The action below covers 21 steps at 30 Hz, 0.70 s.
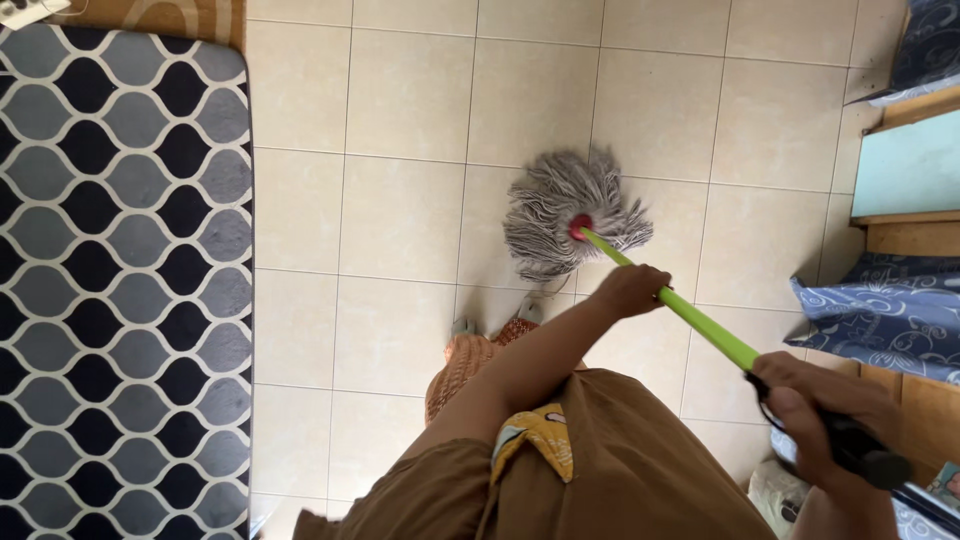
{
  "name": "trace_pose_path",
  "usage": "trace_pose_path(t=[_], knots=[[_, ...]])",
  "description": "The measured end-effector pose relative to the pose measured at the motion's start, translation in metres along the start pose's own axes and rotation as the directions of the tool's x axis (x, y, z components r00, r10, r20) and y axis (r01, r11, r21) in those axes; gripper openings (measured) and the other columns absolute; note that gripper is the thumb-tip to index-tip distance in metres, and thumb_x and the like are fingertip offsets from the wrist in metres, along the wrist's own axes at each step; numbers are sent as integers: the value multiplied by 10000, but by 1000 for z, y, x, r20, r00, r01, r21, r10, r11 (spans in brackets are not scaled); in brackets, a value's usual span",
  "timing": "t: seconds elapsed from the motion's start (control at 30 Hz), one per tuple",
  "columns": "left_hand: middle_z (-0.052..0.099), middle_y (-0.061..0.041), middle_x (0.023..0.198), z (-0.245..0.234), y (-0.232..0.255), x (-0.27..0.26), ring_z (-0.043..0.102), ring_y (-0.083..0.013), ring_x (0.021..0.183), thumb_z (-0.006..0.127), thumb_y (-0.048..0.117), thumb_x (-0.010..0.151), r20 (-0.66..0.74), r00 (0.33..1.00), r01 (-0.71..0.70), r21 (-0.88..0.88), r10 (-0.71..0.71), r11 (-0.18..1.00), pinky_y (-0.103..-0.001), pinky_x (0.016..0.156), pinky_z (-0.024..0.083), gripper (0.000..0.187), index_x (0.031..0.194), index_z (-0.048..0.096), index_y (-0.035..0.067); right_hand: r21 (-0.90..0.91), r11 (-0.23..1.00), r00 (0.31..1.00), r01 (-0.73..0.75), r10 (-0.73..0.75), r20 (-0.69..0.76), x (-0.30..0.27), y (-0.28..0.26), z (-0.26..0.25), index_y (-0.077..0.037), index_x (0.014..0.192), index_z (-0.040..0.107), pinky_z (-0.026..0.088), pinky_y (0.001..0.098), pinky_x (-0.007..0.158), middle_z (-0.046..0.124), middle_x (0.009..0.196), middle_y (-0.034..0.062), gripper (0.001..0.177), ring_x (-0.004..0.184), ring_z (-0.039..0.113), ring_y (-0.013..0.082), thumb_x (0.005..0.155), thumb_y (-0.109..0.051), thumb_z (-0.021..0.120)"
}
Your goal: The person mops a tiled indoor floor by hand using a yarn mop with a green handle, navigating around furniture, doorways, and floor mats.
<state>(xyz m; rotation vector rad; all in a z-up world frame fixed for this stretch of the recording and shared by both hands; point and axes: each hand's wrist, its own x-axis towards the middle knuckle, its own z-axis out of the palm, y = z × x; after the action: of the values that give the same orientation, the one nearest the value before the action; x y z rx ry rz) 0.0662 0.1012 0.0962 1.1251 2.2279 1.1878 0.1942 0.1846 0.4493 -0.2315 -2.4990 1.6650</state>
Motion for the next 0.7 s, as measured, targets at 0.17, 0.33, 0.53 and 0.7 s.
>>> trace_pose_path(t=[0.17,0.33,0.53,0.7], knots=[[744,-79,812,-42,-45,-54,738,-296,754,751,350,836,-66,988,147,117,-140,982,-463,678,579,216,895,710,147,93,991,994,98,-102,38,10,12,17,104,1025,689,445,213,498,700,781,116,291,512,555,91,904,-152,625],[735,-63,822,-94,-156,-145,730,-248,694,690,368,910,-174,901,422,146,-396,895,-414,648,593,200,908,710,169,275,961,985,-31,-17,172,44,67,107,61,1023,731,380,237,510,581,662,28,326,562,475,81,967,-236,609],[700,-94,874,-195,-256,-298,704,-332,840,651,228,907,-486,728,659,300,-484,690,-481,728,560,102,888,673,130,419,887,896,-195,-13,444,63,105,294,7,1084,722,540,262,571,700,789,42,258,649,609,98,982,-203,613],[647,-89,978,-229,-288,-366,676,-341,876,644,166,836,-368,573,811,384,-733,442,-458,681,563,84,913,676,163,458,869,852,-188,-88,515,26,100,363,44,1124,721,513,271,586,688,804,83,157,659,584,116,1017,-39,641]])
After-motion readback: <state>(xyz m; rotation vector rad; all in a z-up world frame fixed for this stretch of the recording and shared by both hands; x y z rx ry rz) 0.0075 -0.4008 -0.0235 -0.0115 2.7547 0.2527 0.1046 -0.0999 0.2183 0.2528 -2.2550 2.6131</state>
